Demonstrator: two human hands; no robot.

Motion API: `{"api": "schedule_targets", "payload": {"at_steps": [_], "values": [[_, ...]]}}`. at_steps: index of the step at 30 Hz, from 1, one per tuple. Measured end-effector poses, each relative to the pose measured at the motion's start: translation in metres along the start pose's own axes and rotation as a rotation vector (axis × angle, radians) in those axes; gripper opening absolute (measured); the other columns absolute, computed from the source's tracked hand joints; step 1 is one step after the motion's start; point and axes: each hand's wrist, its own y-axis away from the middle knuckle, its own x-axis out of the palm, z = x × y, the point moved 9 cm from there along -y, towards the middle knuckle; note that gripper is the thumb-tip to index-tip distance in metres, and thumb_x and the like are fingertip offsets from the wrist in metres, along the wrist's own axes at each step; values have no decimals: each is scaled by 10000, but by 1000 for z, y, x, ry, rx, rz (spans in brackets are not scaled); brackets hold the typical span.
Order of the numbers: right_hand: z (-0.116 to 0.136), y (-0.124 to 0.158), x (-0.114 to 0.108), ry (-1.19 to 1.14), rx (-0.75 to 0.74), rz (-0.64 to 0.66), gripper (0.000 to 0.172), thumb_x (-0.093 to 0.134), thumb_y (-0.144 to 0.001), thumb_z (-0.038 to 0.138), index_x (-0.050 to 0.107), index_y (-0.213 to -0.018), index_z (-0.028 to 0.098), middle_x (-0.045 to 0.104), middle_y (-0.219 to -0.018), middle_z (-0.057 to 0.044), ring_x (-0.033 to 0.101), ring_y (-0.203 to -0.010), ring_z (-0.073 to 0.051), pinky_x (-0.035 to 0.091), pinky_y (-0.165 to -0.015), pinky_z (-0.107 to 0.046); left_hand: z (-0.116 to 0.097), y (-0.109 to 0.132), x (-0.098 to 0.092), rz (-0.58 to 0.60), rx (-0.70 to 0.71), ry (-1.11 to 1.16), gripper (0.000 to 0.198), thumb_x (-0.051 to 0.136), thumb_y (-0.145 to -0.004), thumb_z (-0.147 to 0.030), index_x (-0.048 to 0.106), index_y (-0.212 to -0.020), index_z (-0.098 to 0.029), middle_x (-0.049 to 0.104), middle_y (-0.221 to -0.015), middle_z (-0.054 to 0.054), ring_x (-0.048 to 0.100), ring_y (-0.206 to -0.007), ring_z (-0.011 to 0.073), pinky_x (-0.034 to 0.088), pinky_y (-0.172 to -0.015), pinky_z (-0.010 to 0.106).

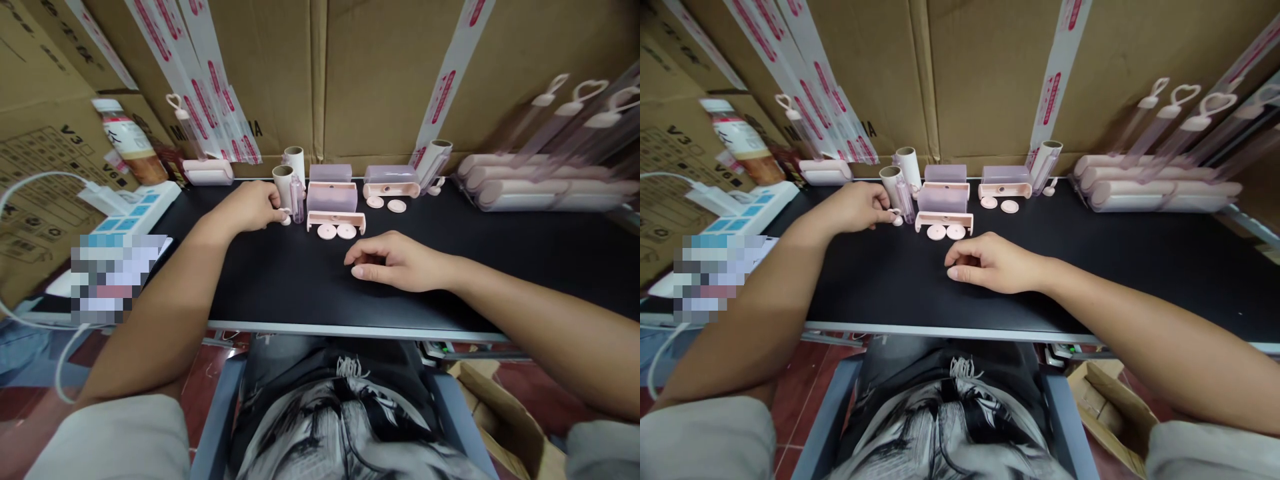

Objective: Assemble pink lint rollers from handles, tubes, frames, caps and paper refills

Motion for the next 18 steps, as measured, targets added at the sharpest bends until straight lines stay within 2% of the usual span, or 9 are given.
{"api": "schedule_targets", "payload": {"at_steps": [3,7,11,14,18], "values": [[0,1,1,-5,-4,3,381,720,-1078,544,786,-1080,169,732,-790,-15,607,-672,-138,490,-647,-256,21,1,-10,16,-90,76,294,864,-813,-469,676,-876,-253,712,-647,12,703,-600,235,437,-563,320],[0,1,1,-6,-12,4,381,711,-1087,537,781,-1082,162,725,-788,-13,599,-673,-134,492,-649,-253,47,-1,-33,-101,-189,148,315,847,-810,-500,672,-859,-243,726,-698,35,703,-626,225,454,-561,299],[2,0,1,2,-16,1,384,714,-1084,540,784,-1080,163,729,-795,-20,605,-672,-138,494,-647,-257,58,2,-37,-107,-280,214,268,829,-838,-420,653,-857,-220,733,-766,49,687,-656,203,484,-572,288],[2,0,1,-6,-13,4,370,716,-1082,531,783,-1087,167,748,-814,-25,630,-686,-142,505,-660,-261,65,6,-48,-197,-318,280,218,799,-850,-353,643,-845,-201,726,-820,59,671,-676,193,500,-604,301],[2,0,1,-7,-11,5,362,710,-1088,519,777,-1092,163,744,-807,-23,619,-679,-140,498,-653,-259,98,5,-61,-304,-390,344,179,766,-844,-288,632,-879,-175,694,-865,76,659,-690,190,517,-643,324]]}}
